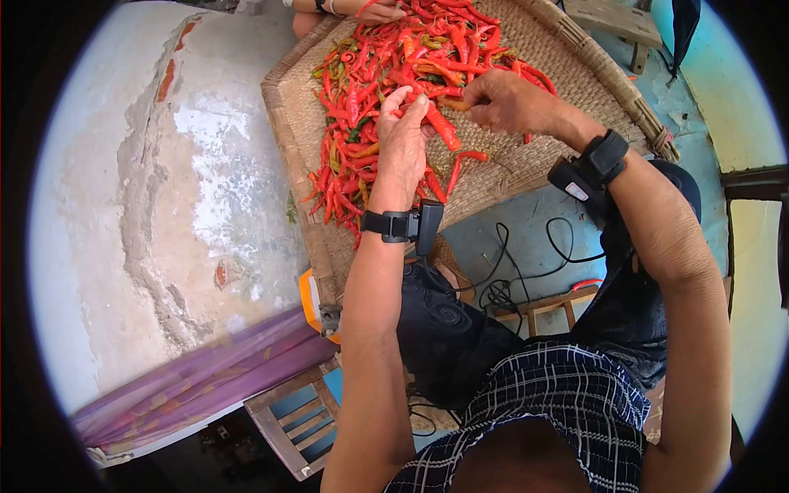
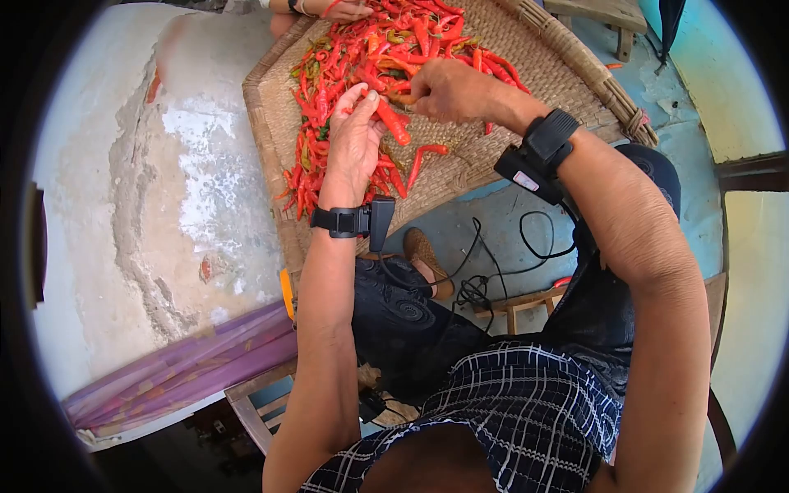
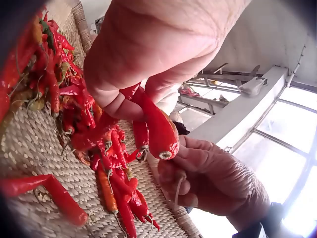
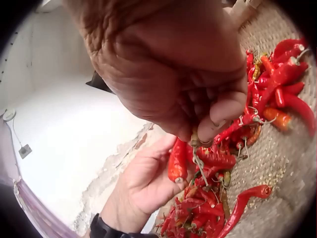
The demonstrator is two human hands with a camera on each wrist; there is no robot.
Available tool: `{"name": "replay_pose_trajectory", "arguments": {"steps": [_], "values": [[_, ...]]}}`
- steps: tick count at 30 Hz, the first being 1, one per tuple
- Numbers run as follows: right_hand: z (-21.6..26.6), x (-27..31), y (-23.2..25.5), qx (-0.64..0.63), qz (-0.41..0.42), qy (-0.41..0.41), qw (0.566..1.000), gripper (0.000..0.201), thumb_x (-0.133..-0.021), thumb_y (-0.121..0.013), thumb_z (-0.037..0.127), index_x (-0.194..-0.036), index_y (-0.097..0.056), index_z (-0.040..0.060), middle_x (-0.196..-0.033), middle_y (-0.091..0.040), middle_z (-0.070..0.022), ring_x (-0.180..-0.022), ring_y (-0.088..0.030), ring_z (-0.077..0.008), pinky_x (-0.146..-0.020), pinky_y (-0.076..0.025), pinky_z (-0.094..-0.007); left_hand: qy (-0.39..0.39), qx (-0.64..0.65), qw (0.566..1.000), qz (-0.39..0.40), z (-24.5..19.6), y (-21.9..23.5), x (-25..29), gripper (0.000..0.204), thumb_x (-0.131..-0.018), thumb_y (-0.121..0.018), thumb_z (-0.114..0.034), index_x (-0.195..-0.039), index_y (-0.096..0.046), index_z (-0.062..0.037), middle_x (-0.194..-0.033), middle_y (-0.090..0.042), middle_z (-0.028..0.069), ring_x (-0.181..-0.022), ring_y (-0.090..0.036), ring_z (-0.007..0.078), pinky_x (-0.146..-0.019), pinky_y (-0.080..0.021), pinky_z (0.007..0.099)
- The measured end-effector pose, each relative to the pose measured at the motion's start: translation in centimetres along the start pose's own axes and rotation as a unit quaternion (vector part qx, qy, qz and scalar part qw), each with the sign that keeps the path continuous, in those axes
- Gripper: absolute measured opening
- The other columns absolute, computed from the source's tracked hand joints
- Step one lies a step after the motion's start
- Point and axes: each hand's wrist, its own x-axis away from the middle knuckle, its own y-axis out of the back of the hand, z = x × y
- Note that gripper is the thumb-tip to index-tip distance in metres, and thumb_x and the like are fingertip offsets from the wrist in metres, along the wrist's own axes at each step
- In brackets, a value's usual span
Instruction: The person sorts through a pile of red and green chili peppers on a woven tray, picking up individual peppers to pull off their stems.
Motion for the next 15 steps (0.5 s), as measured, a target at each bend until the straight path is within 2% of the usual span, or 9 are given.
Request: {"name": "replay_pose_trajectory", "arguments": {"steps": [1,3,5,6,7,9,10,12,15], "values": [[0.0,-0.1,0.6,-0.015,0.007,-0.038,0.999,0.015,-0.086,-0.061,0.013,-0.085,-0.064,-0.0014,-0.066,-0.06,-0.0052,-0.058,-0.056,-0.0123,-0.053,-0.046,-0.028,0.0,-0.015,1.0,-0.017,0.1,0.3,0.0,0.038,-0.089,-0.06,-0.006,-0.121,-0.041,-0.0004,-0.099,-0.059,0.0084,-0.084,-0.061,0.0136,-0.072,-0.053,0.0272],[-0.2,-0.3,1.0,-0.015,-0.008,-0.05,0.999,0.02,-0.087,-0.063,0.017,-0.094,-0.065,-0.0014,-0.068,-0.061,-0.0063,-0.057,-0.058,-0.0132,-0.052,-0.048,-0.0288,0.001,-0.031,0.999,-0.034,0.3,0.9,-0.2,0.036,-0.089,-0.06,-0.006,-0.12,-0.042,-0.0004,-0.098,-0.059,0.0087,-0.083,-0.061,0.0139,-0.071,-0.053,0.0276],[-0.7,-0.5,0.7,-0.105,-0.236,-0.038,0.965,0.028,-0.083,-0.067,0.022,-0.1,-0.064,0.0008,-0.063,-0.06,-0.0096,-0.058,-0.059,-0.0158,-0.052,-0.049,-0.0346,0.024,-0.013,0.999,-0.039,0.2,0.9,-0.3,0.04,-0.09,-0.058,-0.007,-0.125,-0.04,-0.0015,-0.099,-0.058,0.0086,-0.081,-0.059,0.0133,-0.061,-0.052,0.0282],[-1.9,-0.9,0.9,-0.017,-0.268,-0.013,0.963,0.037,-0.085,-0.065,0.03,-0.103,-0.062,-0.0018,-0.064,-0.06,-0.0148,-0.058,-0.06,-0.0216,-0.056,-0.05,-0.037,0.024,-0.013,0.999,-0.039,0.3,0.8,-0.2,0.04,-0.09,-0.058,-0.007,-0.125,-0.04,-0.0015,-0.099,-0.058,0.0086,-0.081,-0.059,0.0133,-0.061,-0.052,0.0282],[-2.1,-0.8,0.8,-0.016,-0.268,-0.013,0.963,0.037,-0.085,-0.065,0.03,-0.103,-0.062,-0.0018,-0.064,-0.06,-0.0148,-0.058,-0.06,-0.0216,-0.056,-0.05,-0.037,0.019,-0.012,1.0,-0.02,0.4,0.5,0.0,0.041,-0.09,-0.059,-0.007,-0.125,-0.04,-0.0013,-0.099,-0.058,0.0088,-0.079,-0.059,0.0131,-0.061,-0.051,0.0275],[-2.5,-0.9,0.7,0.16,-0.261,0.134,0.942,0.044,-0.084,-0.065,0.036,-0.096,-0.061,-0.0062,-0.064,-0.059,-0.0195,-0.061,-0.061,-0.0303,-0.059,-0.049,-0.041,0.014,-0.011,1.0,-0.002,0.6,-0.1,0.3,0.041,-0.089,-0.059,-0.007,-0.125,-0.04,-0.0012,-0.099,-0.058,0.0089,-0.077,-0.059,0.0129,-0.061,-0.051,0.0268],[-2.0,-0.6,0.3,0.16,-0.262,0.134,0.942,0.044,-0.084,-0.065,0.036,-0.096,-0.061,-0.0062,-0.064,-0.059,-0.0195,-0.061,-0.061,-0.0303,-0.059,-0.049,-0.041,0.001,-0.032,0.999,0.006,0.7,-0.4,0.3,0.042,-0.088,-0.06,-0.007,-0.125,-0.04,-0.0011,-0.099,-0.058,0.0092,-0.076,-0.06,0.0128,-0.06,-0.05,0.0259],[-0.2,0.2,-0.8,0.058,-0.06,0.022,0.996,0.045,-0.081,-0.068,0.036,-0.088,-0.06,-0.0074,-0.069,-0.06,-0.0219,-0.068,-0.062,-0.0363,-0.064,-0.049,-0.0442,-0.013,-0.071,0.997,0.004,0.5,-1.5,0.7,0.041,-0.087,-0.062,-0.007,-0.123,-0.043,-0.0005,-0.099,-0.06,0.0096,-0.072,-0.06,0.0125,-0.06,-0.05,0.0245],[-0.6,0.4,-2.3,0.138,-0.071,0.063,0.986,0.046,-0.079,-0.069,0.039,-0.084,-0.061,-0.0059,-0.074,-0.061,-0.0222,-0.074,-0.062,-0.0374,-0.066,-0.048,-0.0448,-0.001,-0.062,0.998,0.014,1.0,-2.0,0.6,0.04,-0.087,-0.062,-0.006,-0.122,-0.044,0.0002,-0.098,-0.06,0.0103,-0.075,-0.061,0.0126,-0.061,-0.051,0.0254]]}}
